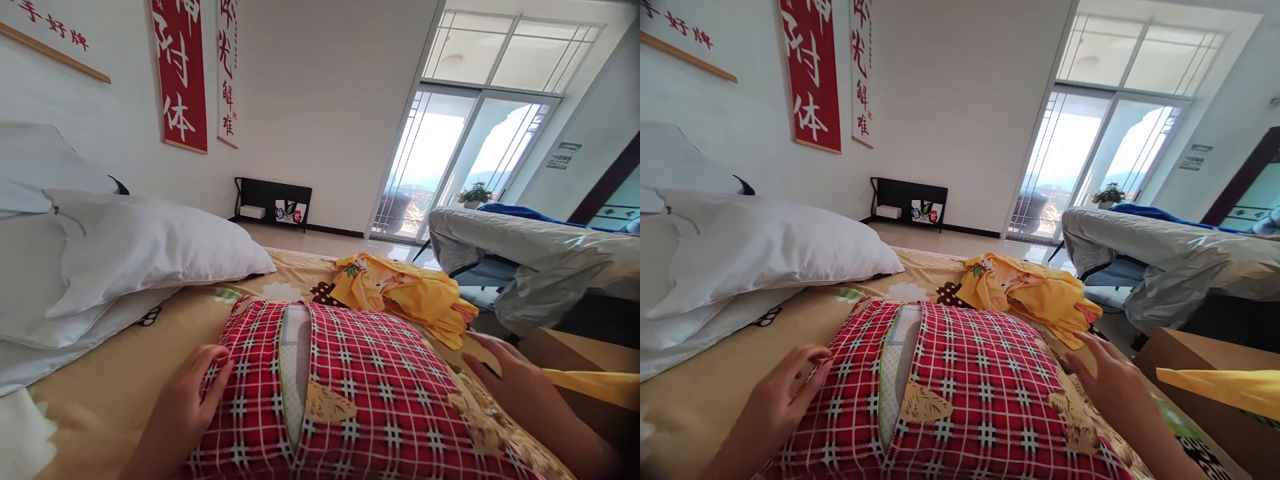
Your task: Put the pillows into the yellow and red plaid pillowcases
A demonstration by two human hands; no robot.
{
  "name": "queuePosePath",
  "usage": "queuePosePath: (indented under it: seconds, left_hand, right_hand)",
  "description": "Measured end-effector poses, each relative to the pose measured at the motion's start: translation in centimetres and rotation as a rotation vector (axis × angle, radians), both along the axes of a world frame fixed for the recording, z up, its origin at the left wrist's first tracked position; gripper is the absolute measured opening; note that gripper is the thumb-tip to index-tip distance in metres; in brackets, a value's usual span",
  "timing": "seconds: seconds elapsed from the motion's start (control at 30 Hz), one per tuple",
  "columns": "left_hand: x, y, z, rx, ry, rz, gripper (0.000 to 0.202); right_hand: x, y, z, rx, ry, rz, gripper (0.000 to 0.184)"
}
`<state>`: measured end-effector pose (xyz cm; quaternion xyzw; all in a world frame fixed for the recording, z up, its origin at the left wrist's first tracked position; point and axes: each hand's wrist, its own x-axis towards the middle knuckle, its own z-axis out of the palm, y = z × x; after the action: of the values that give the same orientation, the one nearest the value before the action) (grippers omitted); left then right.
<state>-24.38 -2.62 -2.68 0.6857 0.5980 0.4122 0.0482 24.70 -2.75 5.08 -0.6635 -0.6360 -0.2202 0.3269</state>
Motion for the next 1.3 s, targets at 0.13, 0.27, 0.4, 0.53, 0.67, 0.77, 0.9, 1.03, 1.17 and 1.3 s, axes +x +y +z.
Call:
queuePosePath:
  seconds: [0.13, 0.27, 0.4, 0.53, 0.67, 0.77, 0.9, 1.03, 1.17, 1.3]
  left_hand:
    - [6.8, 5.0, 7.8, -0.288, 0.375, -0.063, 0.041]
    - [9.6, 7.5, 6.7, -0.441, 0.556, -0.086, 0.044]
    - [9.7, 6.8, 1.7, -0.431, 0.537, -0.036, 0.038]
    - [9.3, 5.4, 0.1, -0.358, 0.468, -0.025, 0.035]
    - [8.8, 5.3, 1.5, -0.308, 0.223, -0.119, 0.03]
    - [8.6, 5.9, 4.0, -0.261, 0.04, -0.239, 0.032]
    - [9.4, 6.3, 8.5, -0.144, -0.161, -0.359, 0.034]
    - [11.2, 6.3, 9.1, -0.069, -0.231, -0.368, 0.03]
    - [11.4, 6.2, 4.0, -0.198, -0.239, -0.32, 0.028]
    - [10.2, 5.7, 0.0, -0.304, -0.368, -0.45, 0.032]
  right_hand:
    - [-12.6, 4.6, 4.6, -0.422, -0.071, 0.098, 0.049]
    - [-22.7, 6.0, 1.1, -0.673, -0.193, 0.309, 0.047]
    - [-24.7, 6.3, -5.6, -0.7, -0.154, 0.347, 0.037]
    - [-23.0, 5.3, -6.5, -0.674, -0.068, 0.316, 0.032]
    - [-21.7, 4.7, -3.8, -0.679, 0.029, 0.4, 0.026]
    - [-21.6, 4.4, -1.9, -0.631, 0.13, 0.489, 0.026]
    - [-22.6, 3.8, 0.3, -0.557, 0.17, 0.552, 0.028]
    - [-23.4, 4.0, 0.1, -0.427, 0.341, 0.715, 0.023]
    - [-23.1, 4.8, -4.3, -0.532, 0.478, 0.831, 0.026]
    - [-22.4, 4.9, -8.0, -0.654, 0.573, 0.917, 0.033]
